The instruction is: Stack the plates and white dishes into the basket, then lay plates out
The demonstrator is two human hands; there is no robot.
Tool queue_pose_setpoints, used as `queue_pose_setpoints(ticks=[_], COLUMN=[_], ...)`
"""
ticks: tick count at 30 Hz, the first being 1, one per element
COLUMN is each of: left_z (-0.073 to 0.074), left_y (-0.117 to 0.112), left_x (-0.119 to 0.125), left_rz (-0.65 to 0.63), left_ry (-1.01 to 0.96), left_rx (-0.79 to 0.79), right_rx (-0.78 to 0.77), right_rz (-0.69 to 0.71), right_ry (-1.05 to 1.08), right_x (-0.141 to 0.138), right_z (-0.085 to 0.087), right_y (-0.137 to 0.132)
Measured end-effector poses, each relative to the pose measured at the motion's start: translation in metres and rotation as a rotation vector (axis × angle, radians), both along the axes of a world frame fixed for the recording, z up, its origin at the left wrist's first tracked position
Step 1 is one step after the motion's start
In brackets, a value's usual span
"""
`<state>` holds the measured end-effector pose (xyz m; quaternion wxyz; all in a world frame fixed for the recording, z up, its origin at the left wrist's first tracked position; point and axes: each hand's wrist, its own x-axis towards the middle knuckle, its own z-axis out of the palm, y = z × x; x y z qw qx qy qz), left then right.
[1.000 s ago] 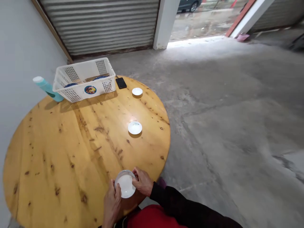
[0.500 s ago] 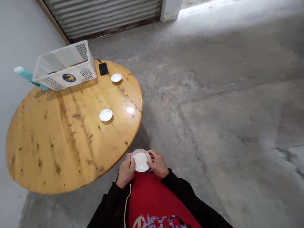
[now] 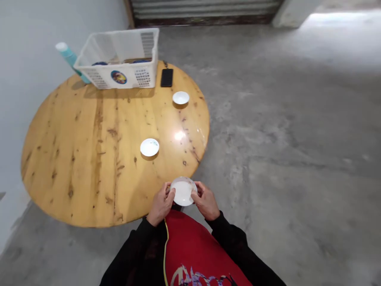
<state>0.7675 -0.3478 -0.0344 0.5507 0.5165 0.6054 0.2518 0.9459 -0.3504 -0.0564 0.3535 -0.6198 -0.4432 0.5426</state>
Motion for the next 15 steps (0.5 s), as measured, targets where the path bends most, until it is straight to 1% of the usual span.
queue_pose_setpoints(ticks=[2, 4, 6, 8, 11, 15], left_z=[0.002, 0.003, 0.003, 0.002, 0.002, 0.000], left_y=[0.021, 0.043, 0.063, 0.081, 0.106, 0.132], left_x=[-0.005, -0.013, -0.023, -0.035, -0.051, -0.064], left_rz=[0.104, 0.204, 0.286, 0.339, 0.367, 0.387], left_ry=[0.069, 0.198, 0.336, 0.466, 0.634, 0.772], left_rx=[0.047, 0.117, 0.186, 0.229, 0.194, 0.062], right_rx=[0.047, 0.095, 0.137, 0.168, 0.212, 0.287], right_rz=[0.104, 0.202, 0.282, 0.343, 0.388, 0.444], right_ry=[-0.062, -0.126, -0.172, -0.212, -0.303, -0.460], right_x=[-0.006, -0.018, -0.033, -0.050, -0.074, -0.098], right_z=[0.006, 0.008, 0.008, 0.005, -0.001, -0.013], right_y=[0.040, 0.078, 0.111, 0.138, 0.170, 0.201])
